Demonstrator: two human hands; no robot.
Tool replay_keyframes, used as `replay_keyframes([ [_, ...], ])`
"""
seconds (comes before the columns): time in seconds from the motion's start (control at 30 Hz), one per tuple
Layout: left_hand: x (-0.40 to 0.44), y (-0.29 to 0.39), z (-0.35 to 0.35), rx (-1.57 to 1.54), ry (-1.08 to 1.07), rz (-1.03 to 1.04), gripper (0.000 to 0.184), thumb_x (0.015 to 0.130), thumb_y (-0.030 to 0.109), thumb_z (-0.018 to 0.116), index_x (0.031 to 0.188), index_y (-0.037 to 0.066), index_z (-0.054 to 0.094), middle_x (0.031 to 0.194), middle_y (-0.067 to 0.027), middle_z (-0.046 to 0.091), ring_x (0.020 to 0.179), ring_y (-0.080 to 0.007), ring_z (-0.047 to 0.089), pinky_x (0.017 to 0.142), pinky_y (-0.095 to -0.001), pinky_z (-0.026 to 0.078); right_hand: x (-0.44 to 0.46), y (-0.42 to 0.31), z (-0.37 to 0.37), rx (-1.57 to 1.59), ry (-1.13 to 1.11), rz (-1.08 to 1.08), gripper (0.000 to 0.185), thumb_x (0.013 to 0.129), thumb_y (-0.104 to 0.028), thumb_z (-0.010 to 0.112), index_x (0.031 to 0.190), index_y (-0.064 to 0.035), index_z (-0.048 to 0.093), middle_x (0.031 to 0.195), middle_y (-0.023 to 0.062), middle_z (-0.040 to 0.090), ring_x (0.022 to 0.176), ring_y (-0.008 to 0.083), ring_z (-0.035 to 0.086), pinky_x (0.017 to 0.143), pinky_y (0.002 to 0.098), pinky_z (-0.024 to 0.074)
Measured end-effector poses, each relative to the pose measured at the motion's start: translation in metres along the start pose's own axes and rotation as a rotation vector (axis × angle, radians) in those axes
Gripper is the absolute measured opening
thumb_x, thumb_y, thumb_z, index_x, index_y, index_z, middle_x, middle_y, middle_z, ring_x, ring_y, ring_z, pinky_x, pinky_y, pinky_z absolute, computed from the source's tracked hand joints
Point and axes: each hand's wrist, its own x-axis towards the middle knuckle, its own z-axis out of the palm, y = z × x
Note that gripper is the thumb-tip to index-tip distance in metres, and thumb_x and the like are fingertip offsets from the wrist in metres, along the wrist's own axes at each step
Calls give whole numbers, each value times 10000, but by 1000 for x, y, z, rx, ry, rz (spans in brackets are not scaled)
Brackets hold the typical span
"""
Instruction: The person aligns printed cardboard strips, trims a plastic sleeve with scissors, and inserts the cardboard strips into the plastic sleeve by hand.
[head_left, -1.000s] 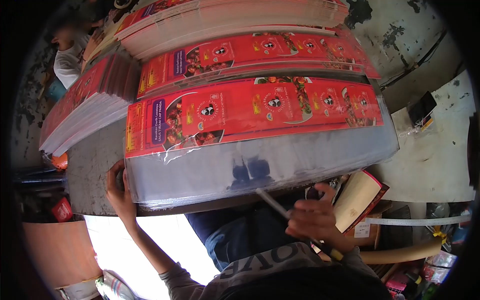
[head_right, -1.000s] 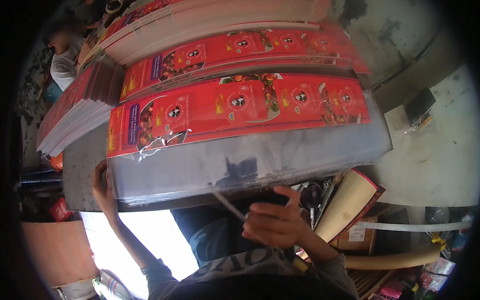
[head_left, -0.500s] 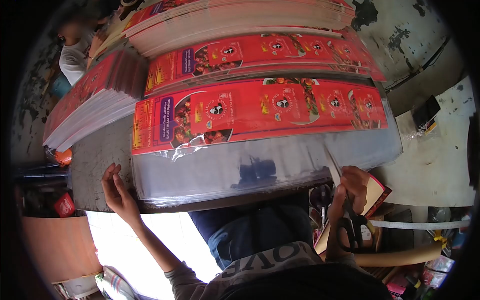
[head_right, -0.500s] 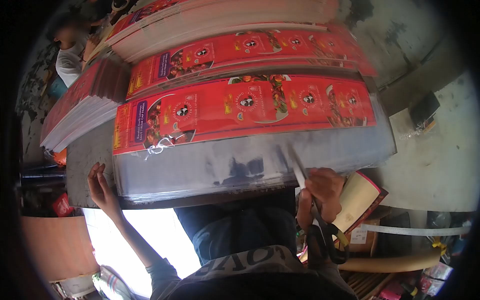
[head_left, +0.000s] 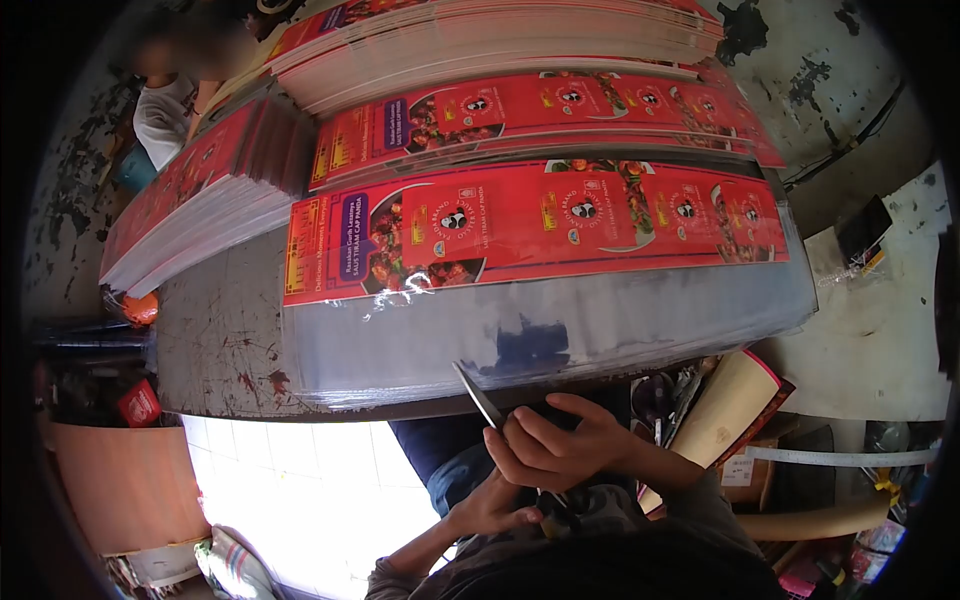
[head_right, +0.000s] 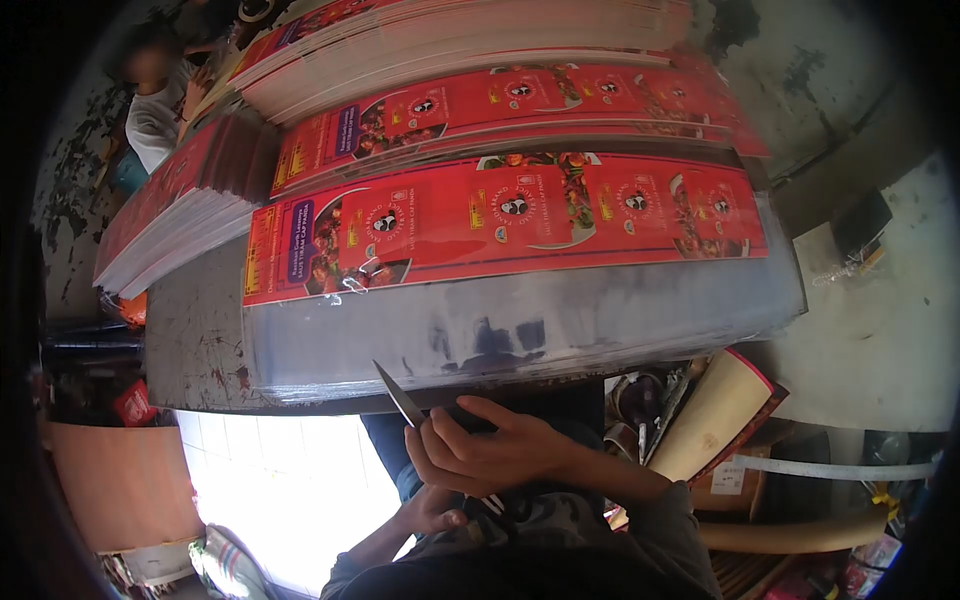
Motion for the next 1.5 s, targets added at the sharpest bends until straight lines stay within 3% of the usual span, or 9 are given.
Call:
replay_keyframes([
  [0.23, -25, -12, 6, -355, 118, -16, 858, 781, 567, 402, 1277, -83, 144, 1297, -229, 230, 1221, -294, 234, 976, -345, 226, -3, 0, -10, 146, -136, 81, 285, 790, -330, 502, 1047, -206, 497, 998, -34, 521, 1005, 97, 463, 893, 434, 306],
  [0.33, -4, 46, -10, -694, 210, 43, 921, 695, 700, 393, 1259, -12, 243, 1096, -213, 463, 961, -260, 520, 803, -335, 415, -22, 18, -21, 37, -20, 362, 460, 833, -468, 389, 1143, -131, 420, 1163, 84, 459, 1108, 215, 416, 939, 502, 226],
  [0.53, -20, 91, -53, 54, 995, 215, 843, 637, 692, 468, 1092, -9, 355, 826, -190, 539, 682, -211, 551, 548, -276, 407, -3, 23, -36, 237, -540, 665, 692, 781, -591, 322, 1258, -91, 339, 1271, 200, 343, 1200, 330, 314, 958, 487, 227],
  [0.77, -66, 117, -165, 534, 1345, 237, 692, 767, 590, 307, 1117, -4, 372, 822, -115, 525, 693, -190, 535, 631, -312, 452, 14, 25, -27, 387, -391, 559, 703, 756, -605, 331, 1248, -104, 367, 1299, 184, 313, 1209, 311, 307, 966, 456, 252],
  [0.97, -77, 130, -215, 1109, 1387, -514, 366, 804, 342, 333, 861, 31, 518, 716, -184, 574, 719, -317, 568, 635, -379, 397, 22, 14, -27, 619, -409, 331, 555, 788, -489, 431, 1241, -175, 374, 1309, 154, 311, 1219, 278, 297, 969, 430, 273],
  [1.1, -63, 138, -217, 1321, 1411, -905, 353, 797, 358, 348, 861, 55, 517, 791, -191, 589, 797, -384, 544, 655, -435, 397, 9, 10, -14, 244, -241, 734, 536, 793, -466, 445, 1231, -164, 384, 1307, 143, 318, 1219, 248, 303, 981, 421, 251],
  [1.33, -56, 131, -248, 1554, 1424, -898, 325, 787, 370, 390, 907, 88, 499, 779, -179, 602, 770, -376, 565, 643, -447, 419, -17, -24, -2, 408, -240, -239, 489, 841, -435, 410, 1249, -174, 349, 1287, 136, 347, 1224, 268, 288, 955, 441, 277],
  [1.4, -59, 124, -255, 1656, 1436, -873, 299, 779, 356, 423, 906, 95, 496, 752, -176, 604, 737, -369, 576, 607, -440, 432, -17, -15, -9, 193, -53, 554, 468, 854, -326, 397, 1276, -152, 295, 1311, 144, 307, 1172, 275, 365, 980, 449, 252],
  [1.5, -67, 109, -262, 1743, 1431, -841, 268, 774, 325, 456, 915, 99, 488, 739, -173, 605, 704, -359, 583, 570, -432, 441, -9, -21, -8, 277, -271, 577, 460, 860, -323, 395, 1278, -156, 300, 1310, 131, 312, 1130, 275, 411, 912, 432, 351],
])
